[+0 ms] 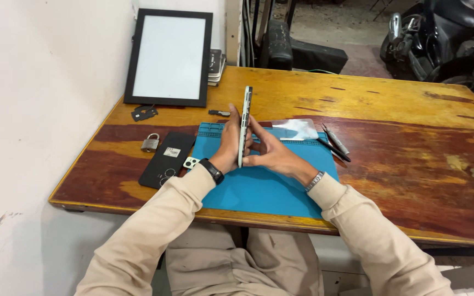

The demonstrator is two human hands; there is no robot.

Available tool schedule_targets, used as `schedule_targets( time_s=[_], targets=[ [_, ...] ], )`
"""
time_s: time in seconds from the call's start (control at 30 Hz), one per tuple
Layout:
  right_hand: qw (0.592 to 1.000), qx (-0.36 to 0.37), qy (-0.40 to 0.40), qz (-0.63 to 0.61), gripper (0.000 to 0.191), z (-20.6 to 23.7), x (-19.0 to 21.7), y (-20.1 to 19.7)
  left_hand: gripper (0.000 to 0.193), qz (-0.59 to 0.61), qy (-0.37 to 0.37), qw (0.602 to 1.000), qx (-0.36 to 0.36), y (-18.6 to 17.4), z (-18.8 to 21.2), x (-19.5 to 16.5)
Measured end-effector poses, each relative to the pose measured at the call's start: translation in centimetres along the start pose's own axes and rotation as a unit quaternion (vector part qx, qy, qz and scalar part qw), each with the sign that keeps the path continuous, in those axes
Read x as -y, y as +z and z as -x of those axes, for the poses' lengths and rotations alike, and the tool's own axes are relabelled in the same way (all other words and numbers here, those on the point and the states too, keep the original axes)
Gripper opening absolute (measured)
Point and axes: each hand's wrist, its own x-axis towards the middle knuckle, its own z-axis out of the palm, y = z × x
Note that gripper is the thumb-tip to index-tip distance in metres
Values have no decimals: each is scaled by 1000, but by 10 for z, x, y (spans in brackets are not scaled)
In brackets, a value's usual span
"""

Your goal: The person uses a metal spudger to pry and separate the screen assembly from the smartphone body. They lift the screen, inspect the internal components, and place the screen aside on the work mat.

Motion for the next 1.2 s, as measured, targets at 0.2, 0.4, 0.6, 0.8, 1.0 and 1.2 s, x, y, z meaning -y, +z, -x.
schedule_targets(
  time_s=[0.2,0.4,0.6,0.8,1.0,1.2],
  targets=[
    [998,9,-57,31,117,3,-13,-13,61,25,-22,999,-1,7,-6,5],
    [999,4,-10,31,113,2,-18,-24,61,85,-46,995,-12,9,-12,15],
    [993,22,-41,109,124,-5,-13,-20,63,83,-61,994,-44,7,-16,5],
    [958,22,-112,262,135,-24,-5,-5,64,57,-20,996,-68,-6,-15,-5],
    [928,-15,-38,370,120,-33,22,13,78,-53,40,994,-83,-33,-21,-15],
    [911,-65,-62,403,81,-29,54,15,56,1,113,991,-69,-42,-11,-33]
  ],
)
